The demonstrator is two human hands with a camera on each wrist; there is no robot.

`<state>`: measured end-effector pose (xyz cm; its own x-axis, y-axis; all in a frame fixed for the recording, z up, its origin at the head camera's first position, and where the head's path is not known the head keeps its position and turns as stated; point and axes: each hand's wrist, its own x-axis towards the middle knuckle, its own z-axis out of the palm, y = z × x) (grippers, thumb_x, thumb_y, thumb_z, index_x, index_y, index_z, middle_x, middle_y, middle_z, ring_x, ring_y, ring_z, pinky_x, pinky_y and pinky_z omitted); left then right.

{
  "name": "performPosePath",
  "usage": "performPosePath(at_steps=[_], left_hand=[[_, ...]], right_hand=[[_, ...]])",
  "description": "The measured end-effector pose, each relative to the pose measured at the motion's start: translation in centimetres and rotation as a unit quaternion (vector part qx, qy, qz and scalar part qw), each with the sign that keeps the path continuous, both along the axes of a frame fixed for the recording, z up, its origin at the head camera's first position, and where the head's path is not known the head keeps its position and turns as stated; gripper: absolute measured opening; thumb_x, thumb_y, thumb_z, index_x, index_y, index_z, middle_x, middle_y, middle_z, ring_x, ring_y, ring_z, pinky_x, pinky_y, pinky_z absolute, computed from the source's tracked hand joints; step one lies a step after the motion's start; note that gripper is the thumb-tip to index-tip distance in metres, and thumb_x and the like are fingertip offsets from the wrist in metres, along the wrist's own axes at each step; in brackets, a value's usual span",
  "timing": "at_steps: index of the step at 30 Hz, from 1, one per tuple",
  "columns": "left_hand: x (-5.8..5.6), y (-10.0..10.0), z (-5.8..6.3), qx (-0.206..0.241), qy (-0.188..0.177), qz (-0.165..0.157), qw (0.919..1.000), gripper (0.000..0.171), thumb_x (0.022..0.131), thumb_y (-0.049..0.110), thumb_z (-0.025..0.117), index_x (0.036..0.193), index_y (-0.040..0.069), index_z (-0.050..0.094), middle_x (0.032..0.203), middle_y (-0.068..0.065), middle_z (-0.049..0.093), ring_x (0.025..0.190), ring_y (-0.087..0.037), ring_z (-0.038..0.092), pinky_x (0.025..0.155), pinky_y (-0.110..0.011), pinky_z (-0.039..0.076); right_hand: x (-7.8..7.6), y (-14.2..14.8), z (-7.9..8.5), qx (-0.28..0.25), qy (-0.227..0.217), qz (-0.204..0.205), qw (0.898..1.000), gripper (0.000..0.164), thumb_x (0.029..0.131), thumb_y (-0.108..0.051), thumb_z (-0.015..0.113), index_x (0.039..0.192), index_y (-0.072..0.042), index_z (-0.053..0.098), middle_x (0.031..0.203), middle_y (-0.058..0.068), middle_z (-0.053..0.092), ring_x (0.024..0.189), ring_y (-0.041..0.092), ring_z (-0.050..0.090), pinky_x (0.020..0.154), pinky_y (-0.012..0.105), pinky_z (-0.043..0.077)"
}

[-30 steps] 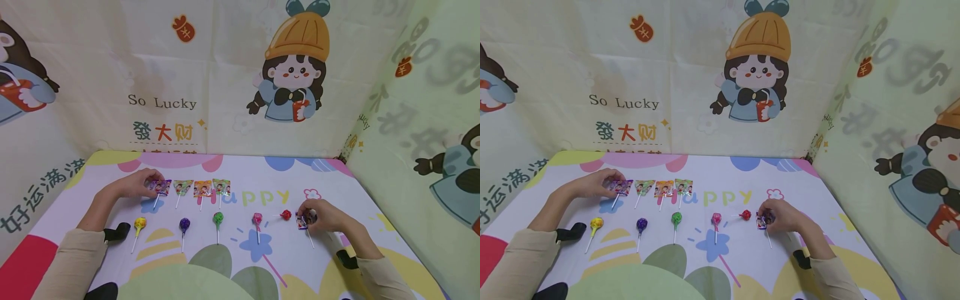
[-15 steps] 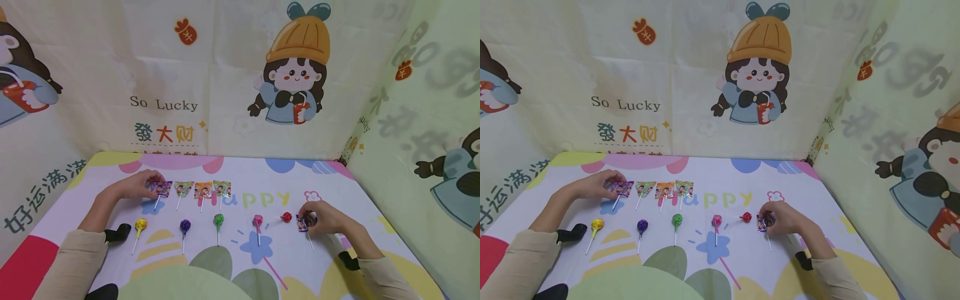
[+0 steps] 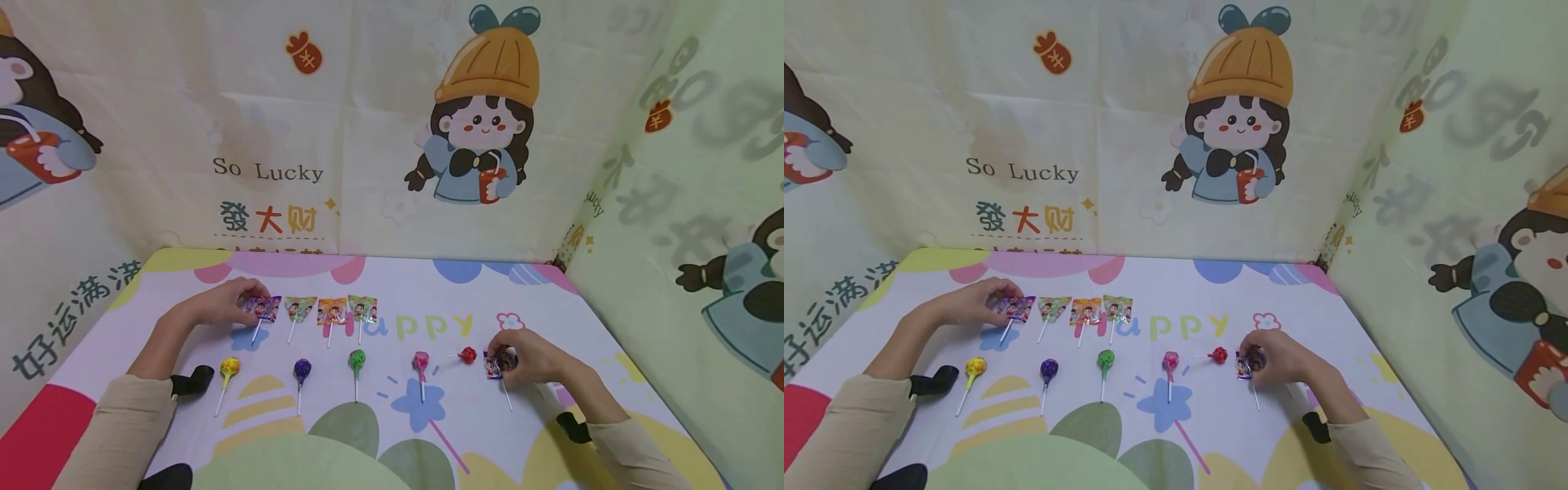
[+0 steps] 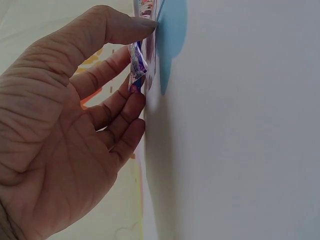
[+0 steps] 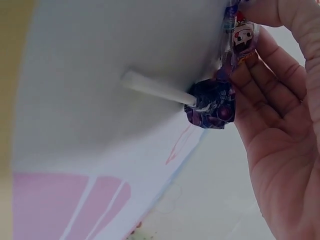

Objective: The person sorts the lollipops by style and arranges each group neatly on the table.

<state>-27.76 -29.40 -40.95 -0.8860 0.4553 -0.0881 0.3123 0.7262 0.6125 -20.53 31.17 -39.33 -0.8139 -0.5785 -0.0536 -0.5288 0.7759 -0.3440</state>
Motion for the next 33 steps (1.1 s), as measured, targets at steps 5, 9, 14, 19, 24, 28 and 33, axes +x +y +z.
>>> performPosePath(at_steps=[5,9,14,19,24,28,33], left_hand=[[0.0,0.1,0.2,-0.004,-0.002,0.002,1.0000,0.052,0.085,0.020,0.082,0.128,0.003,0.059,0.127,-0.018,0.057,0.118,-0.037,0.050,0.107,-0.063,0.042],[-0.1,0.0,0.2,-0.005,-0.004,0.005,1.0000,0.052,0.085,0.020,0.083,0.128,0.003,0.058,0.126,-0.018,0.057,0.118,-0.036,0.051,0.106,-0.063,0.042],[-0.1,0.0,0.2,-0.006,-0.003,0.004,1.0000,0.052,0.085,0.020,0.082,0.128,0.003,0.058,0.127,-0.018,0.057,0.118,-0.036,0.050,0.106,-0.063,0.042],[-0.1,0.1,0.1,-0.008,-0.005,0.005,0.9999,0.052,0.085,0.020,0.082,0.128,0.002,0.058,0.127,-0.019,0.057,0.118,-0.037,0.050,0.107,-0.063,0.042],[0.0,0.1,0.2,-0.011,0.003,0.004,0.9999,0.051,0.085,0.019,0.082,0.127,0.002,0.059,0.125,-0.018,0.058,0.117,-0.036,0.051,0.107,-0.062,0.042],[0.1,0.2,0.3,-0.013,0.003,0.005,0.9999,0.051,0.085,0.020,0.082,0.127,0.003,0.059,0.125,-0.018,0.058,0.117,-0.036,0.051,0.107,-0.062,0.042],[0.2,0.3,0.3,-0.012,0.000,0.008,0.9999,0.051,0.085,0.019,0.082,0.127,0.003,0.059,0.125,-0.018,0.058,0.118,-0.036,0.051,0.107,-0.062,0.042]], right_hand=[[0.6,0.1,0.4,0.021,0.025,0.018,0.999,0.034,0.076,-0.012,0.085,0.107,-0.018,0.073,0.110,-0.007,0.070,0.101,0.014,0.062,0.093,0.042,0.053],[0.9,0.0,0.7,0.035,0.041,0.036,0.998,0.032,0.078,-0.013,0.084,0.108,-0.018,0.074,0.111,-0.006,0.070,0.101,0.013,0.063,0.091,0.042,0.054],[1.1,-0.1,1.0,0.038,0.043,0.044,0.997,0.031,0.077,-0.015,0.084,0.107,-0.018,0.075,0.108,-0.008,0.070,0.099,0.011,0.063,0.090,0.040,0.054],[1.3,-0.1,1.1,0.033,0.036,0.046,0.998,0.036,0.074,-0.021,0.087,0.108,-0.018,0.075,0.108,-0.009,0.069,0.100,0.011,0.063,0.091,0.040,0.054],[1.7,-0.4,1.3,0.041,0.035,0.044,0.998,0.043,0.070,-0.022,0.088,0.110,-0.016,0.074,0.109,-0.009,0.067,0.099,0.011,0.063,0.091,0.040,0.054],[2.1,-0.9,1.5,0.061,0.040,0.037,0.997,0.045,0.069,-0.019,0.088,0.111,-0.013,0.072,0.108,-0.007,0.066,0.096,0.011,0.062,0.090,0.040,0.055],[2.1,-1.4,1.5,0.078,0.047,0.025,0.996,0.046,0.067,-0.017,0.086,0.110,-0.011,0.072,0.107,-0.005,0.066,0.093,0.011,0.061,0.087,0.040,0.057]])
